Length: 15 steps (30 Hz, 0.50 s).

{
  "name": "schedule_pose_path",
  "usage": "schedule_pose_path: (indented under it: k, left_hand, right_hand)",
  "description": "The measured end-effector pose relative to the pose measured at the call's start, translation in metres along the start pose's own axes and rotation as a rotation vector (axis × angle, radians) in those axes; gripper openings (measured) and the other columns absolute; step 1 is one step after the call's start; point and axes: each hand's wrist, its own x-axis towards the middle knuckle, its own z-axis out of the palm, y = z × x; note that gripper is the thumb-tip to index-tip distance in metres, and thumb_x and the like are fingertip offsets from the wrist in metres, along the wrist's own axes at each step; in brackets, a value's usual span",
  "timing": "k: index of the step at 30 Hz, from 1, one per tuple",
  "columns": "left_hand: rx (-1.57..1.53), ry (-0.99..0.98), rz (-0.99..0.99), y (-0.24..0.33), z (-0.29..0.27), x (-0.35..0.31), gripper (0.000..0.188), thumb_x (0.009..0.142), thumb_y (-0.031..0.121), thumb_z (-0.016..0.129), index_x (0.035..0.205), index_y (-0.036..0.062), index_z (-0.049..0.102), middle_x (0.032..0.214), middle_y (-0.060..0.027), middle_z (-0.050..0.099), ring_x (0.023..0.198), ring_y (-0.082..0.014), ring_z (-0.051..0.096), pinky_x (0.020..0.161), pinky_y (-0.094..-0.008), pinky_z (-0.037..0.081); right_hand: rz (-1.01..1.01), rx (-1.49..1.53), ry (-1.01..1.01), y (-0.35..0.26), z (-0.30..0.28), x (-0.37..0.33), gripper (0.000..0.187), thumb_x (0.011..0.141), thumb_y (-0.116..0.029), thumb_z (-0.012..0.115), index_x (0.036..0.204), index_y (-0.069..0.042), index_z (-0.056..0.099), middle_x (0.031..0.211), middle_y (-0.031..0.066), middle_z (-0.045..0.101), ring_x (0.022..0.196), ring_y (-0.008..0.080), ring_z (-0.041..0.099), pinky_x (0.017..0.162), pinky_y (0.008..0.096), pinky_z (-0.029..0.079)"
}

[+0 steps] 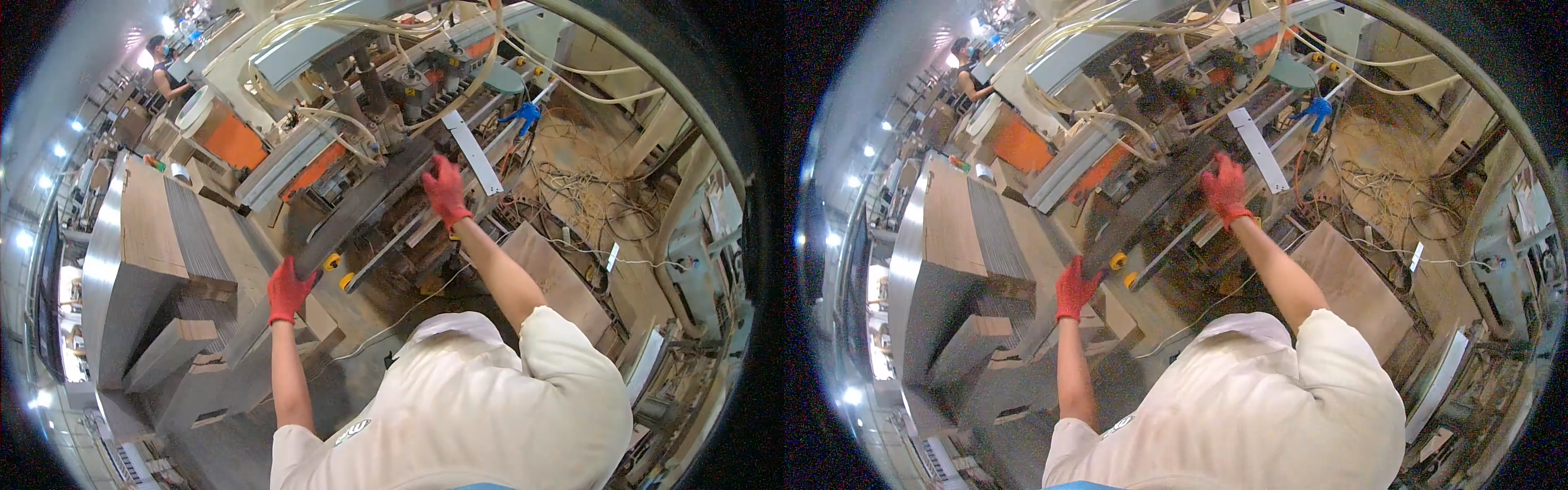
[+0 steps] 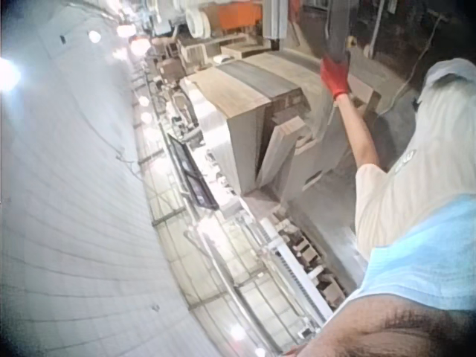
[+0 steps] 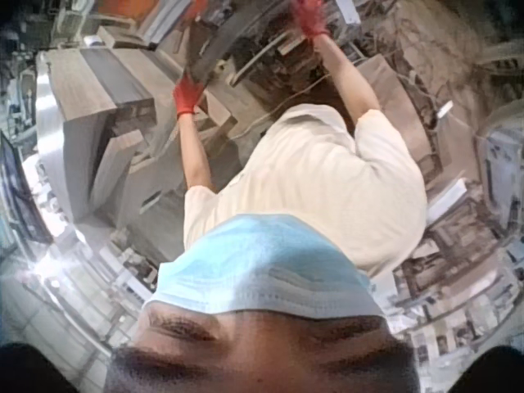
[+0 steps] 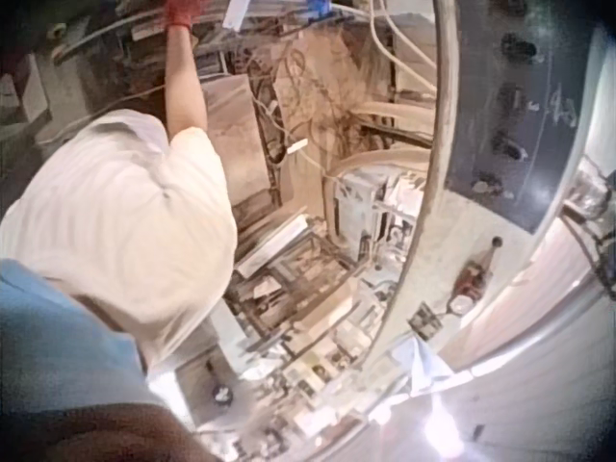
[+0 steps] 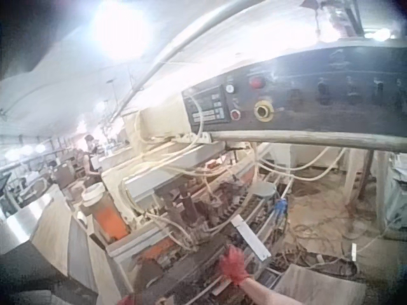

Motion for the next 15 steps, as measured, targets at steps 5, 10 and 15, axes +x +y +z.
schedule_pose_path:
  k: [5,10,15]
  left_hand:
    - [0.023,0.047,0.031,-0.040,0.026,0.038,0.053,0.079,0.048,0.080,0.107,0.0069,0.061,0.100,-0.0180,0.071,0.094,-0.0396,0.068,0.077,-0.0490,0.054]
    - [-0.094,-0.054,-0.007,-0.025,0.026,0.063,0.048,0.082,0.048,0.078,0.104,0.0087,0.062,0.093,-0.0184,0.071,0.091,-0.0407,0.068,0.075,-0.0500,0.055]
    - [-0.050,-0.102,-0.054,-0.031,0.025,0.058,0.046,0.082,0.046,0.077,0.104,0.0086,0.062,0.098,-0.0184,0.072,0.095,-0.0407,0.068,0.076,-0.0509,0.054]
  right_hand:
    - [-0.210,-0.742,0.287,0.006,-0.077,0.013,0.058,0.081,-0.036,0.073,0.133,-0.012,0.061,0.121,0.0164,0.062,0.123,0.0387,0.052,0.101,0.0504,0.043]
    - [0.145,-0.250,-0.355,0.088,-0.131,0.054,0.052,0.087,-0.044,0.075,0.113,0.001,0.067,0.100,0.0179,0.068,0.089,0.0304,0.066,0.078,0.0383,0.051]
    - [0.055,0.305,-0.372,0.094,-0.136,0.021,0.033,0.094,-0.025,0.071,0.110,0.001,0.058,0.099,0.0076,0.058,0.086,0.0165,0.056,0.080,0.0371,0.048]
